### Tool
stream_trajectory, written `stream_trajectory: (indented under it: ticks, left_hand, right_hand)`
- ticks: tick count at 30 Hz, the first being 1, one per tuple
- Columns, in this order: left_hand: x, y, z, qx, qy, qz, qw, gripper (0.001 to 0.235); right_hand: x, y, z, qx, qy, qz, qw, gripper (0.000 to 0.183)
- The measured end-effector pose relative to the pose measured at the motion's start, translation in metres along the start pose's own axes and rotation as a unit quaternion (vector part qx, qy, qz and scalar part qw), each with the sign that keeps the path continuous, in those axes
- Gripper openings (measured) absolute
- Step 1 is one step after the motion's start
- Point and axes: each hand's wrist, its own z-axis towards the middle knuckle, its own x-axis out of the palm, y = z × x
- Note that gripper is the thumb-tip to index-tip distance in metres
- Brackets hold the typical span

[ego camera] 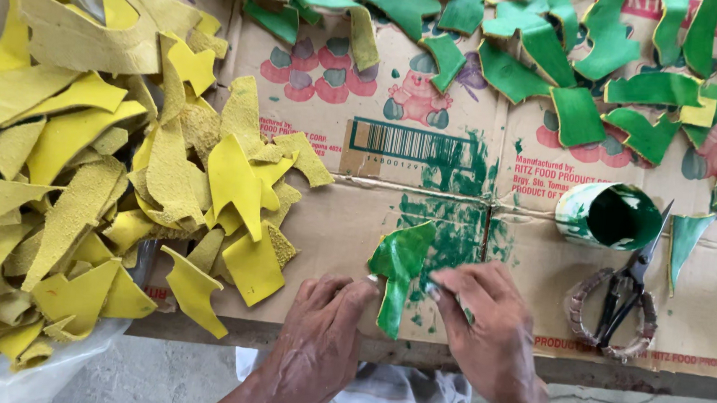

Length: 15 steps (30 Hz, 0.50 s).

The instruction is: The person paints yellow foam pieces green using a small brush and a paint can. They pick up each piece, apply green paint to both sides, and place the finished pieces on a cardboard surface.

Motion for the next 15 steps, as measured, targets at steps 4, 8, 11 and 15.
stream_trajectory:
  ticks: [4, 8, 11, 15]
  left_hand:
    - [0.003, -0.002, 0.004, -0.017, 0.008, 0.024, 1.0, 0.054]
    - [0.011, -0.007, 0.005, -0.022, -0.034, 0.045, 0.998, 0.062]
    - [0.023, -0.015, 0.01, -0.021, -0.063, 0.068, 0.995, 0.084]
    - [0.027, -0.02, 0.019, -0.046, -0.082, 0.073, 0.993, 0.091]
  right_hand:
    - [0.019, -0.006, 0.032, -0.053, -0.026, -0.009, 0.998, 0.025]
    - [0.015, -0.028, 0.071, -0.051, -0.095, -0.081, 0.991, 0.019]
    - [-0.01, -0.032, 0.083, -0.039, -0.158, -0.098, 0.982, 0.017]
    - [-0.016, -0.028, 0.077, -0.016, -0.14, -0.027, 0.99, 0.016]
